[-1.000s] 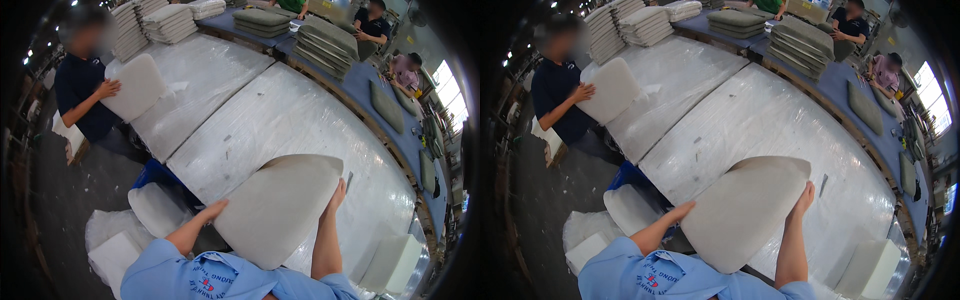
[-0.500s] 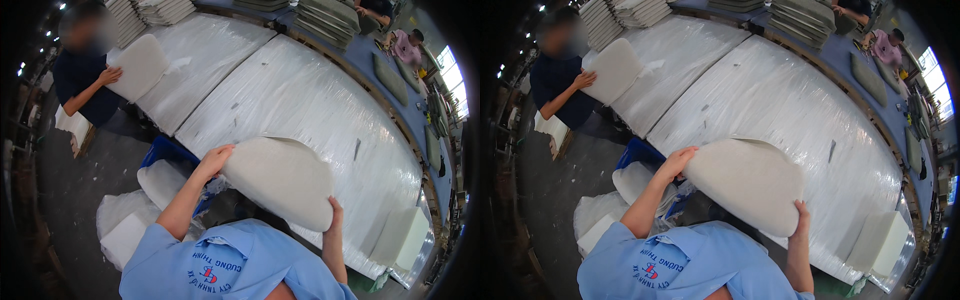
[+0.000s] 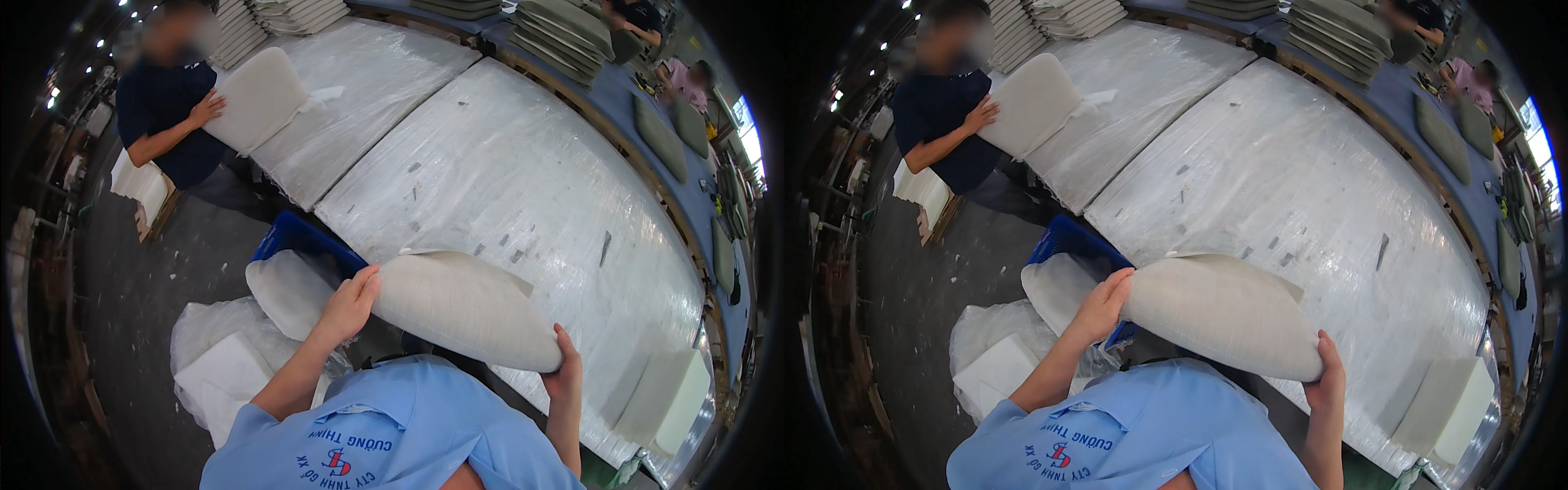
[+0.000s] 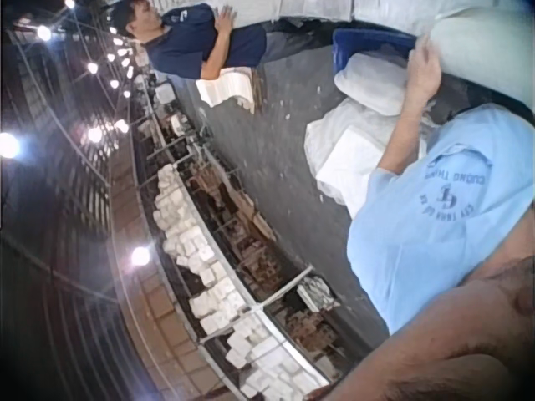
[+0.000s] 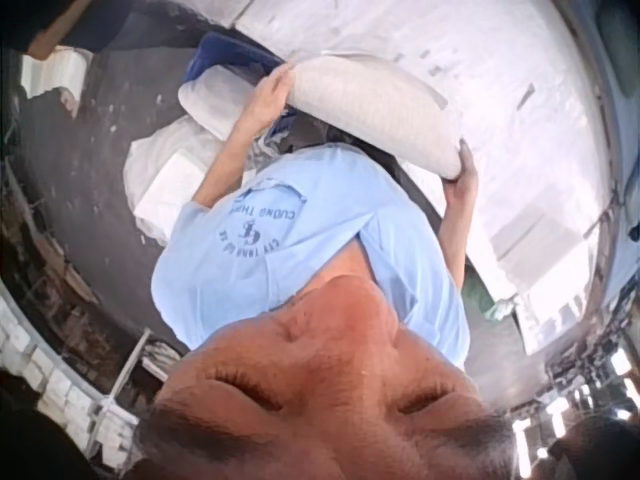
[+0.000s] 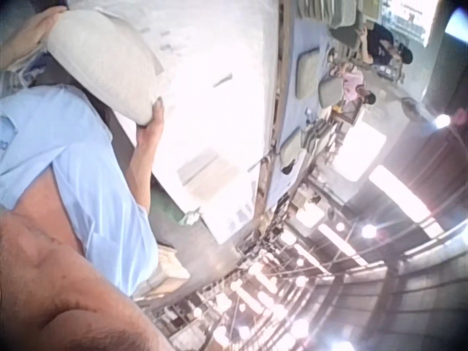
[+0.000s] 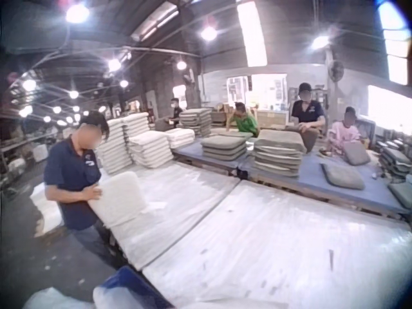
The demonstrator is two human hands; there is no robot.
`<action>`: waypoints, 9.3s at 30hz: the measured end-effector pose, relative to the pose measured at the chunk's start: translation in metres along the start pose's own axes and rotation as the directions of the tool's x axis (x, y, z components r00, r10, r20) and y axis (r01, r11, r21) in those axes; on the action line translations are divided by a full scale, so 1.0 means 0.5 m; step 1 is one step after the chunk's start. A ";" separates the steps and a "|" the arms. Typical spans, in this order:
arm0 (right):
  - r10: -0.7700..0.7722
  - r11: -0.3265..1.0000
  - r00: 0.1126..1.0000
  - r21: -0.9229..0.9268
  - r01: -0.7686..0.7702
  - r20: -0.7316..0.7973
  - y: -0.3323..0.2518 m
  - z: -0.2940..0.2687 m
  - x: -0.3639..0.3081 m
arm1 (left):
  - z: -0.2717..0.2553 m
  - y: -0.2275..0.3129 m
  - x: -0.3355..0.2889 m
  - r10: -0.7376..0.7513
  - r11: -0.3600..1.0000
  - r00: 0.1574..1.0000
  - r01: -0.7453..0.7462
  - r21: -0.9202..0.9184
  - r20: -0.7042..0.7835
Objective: The person repeatedly picks up white pillow covers, opens them, and inserts white foam inserts by hand. The person then folds the covers closed and stacks the finished pillows. The person also pulls loose white filling from a green bag and places it onto foam pieces.
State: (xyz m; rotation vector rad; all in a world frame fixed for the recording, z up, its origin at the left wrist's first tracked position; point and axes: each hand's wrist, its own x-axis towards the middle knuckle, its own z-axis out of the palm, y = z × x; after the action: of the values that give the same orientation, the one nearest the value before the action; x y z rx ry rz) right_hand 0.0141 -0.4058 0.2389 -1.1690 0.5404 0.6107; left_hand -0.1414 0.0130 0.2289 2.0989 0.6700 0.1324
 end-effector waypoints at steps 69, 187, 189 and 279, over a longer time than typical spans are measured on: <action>-0.062 0.710 0.967 -0.692 -0.132 -0.248 0.154 0.137 0.611 | 0.390 -0.143 0.437 -0.130 0.726 0.906 -0.189 0.661 0.402; 0.136 0.562 0.972 -0.793 -0.235 -0.192 0.119 0.037 0.689 | 0.287 -0.097 0.418 -0.594 0.720 0.759 0.356 0.595 0.266; -0.204 0.417 0.970 -0.908 -0.036 -0.132 0.139 0.037 0.686 | 0.289 -0.108 0.408 -0.559 0.762 0.807 0.410 0.501 0.189; 0.150 0.902 0.951 -0.431 -0.020 0.270 0.107 0.065 0.201 | -0.042 0.188 0.136 -0.060 0.291 0.978 0.207 -0.934 0.198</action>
State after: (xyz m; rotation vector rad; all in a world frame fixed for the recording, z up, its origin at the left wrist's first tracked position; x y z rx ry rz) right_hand 0.0521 -0.3447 0.1450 -1.4339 0.2018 0.9989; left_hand -0.0520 0.0212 0.3053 0.8235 0.4756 0.2337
